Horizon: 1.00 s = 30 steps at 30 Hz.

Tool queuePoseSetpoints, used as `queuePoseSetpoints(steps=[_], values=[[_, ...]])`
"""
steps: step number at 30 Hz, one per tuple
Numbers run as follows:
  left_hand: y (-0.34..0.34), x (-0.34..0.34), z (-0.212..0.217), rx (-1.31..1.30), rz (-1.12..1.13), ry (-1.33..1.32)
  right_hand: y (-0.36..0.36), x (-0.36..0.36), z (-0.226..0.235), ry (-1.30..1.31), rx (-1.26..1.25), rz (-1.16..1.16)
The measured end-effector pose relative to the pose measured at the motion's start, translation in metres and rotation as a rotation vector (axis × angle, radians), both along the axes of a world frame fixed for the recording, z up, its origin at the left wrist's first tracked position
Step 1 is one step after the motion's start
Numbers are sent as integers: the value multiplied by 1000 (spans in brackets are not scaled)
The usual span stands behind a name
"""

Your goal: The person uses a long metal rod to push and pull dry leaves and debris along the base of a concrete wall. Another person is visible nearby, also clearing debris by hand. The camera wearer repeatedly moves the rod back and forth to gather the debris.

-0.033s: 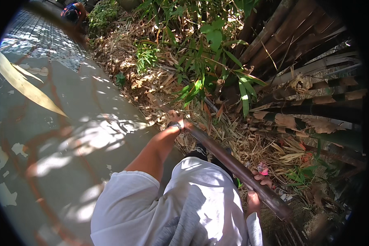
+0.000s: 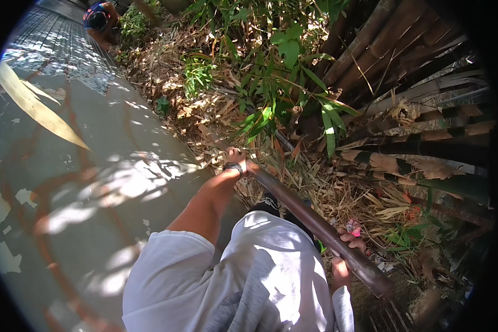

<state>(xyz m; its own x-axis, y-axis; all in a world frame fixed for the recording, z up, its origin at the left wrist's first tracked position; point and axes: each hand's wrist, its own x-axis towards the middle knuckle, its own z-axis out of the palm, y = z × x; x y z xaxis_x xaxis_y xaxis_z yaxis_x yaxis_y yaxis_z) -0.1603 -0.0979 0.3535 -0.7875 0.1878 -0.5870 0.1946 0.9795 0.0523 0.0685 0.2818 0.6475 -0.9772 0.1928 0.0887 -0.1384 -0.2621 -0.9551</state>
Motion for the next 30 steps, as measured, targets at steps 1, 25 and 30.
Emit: queuePoseSetpoints(steps=[1, 25, 30], values=[[-3, 3, 13, 89, 54, 62, 0, -8, 5, 90, 12, 85], [147, 84, 44, 624, 123, -54, 118, 58, -127, -106, -524, -403], [143, 116, 38, 580, 179, -404, 179, 76, -211, -405, -650, -532]])
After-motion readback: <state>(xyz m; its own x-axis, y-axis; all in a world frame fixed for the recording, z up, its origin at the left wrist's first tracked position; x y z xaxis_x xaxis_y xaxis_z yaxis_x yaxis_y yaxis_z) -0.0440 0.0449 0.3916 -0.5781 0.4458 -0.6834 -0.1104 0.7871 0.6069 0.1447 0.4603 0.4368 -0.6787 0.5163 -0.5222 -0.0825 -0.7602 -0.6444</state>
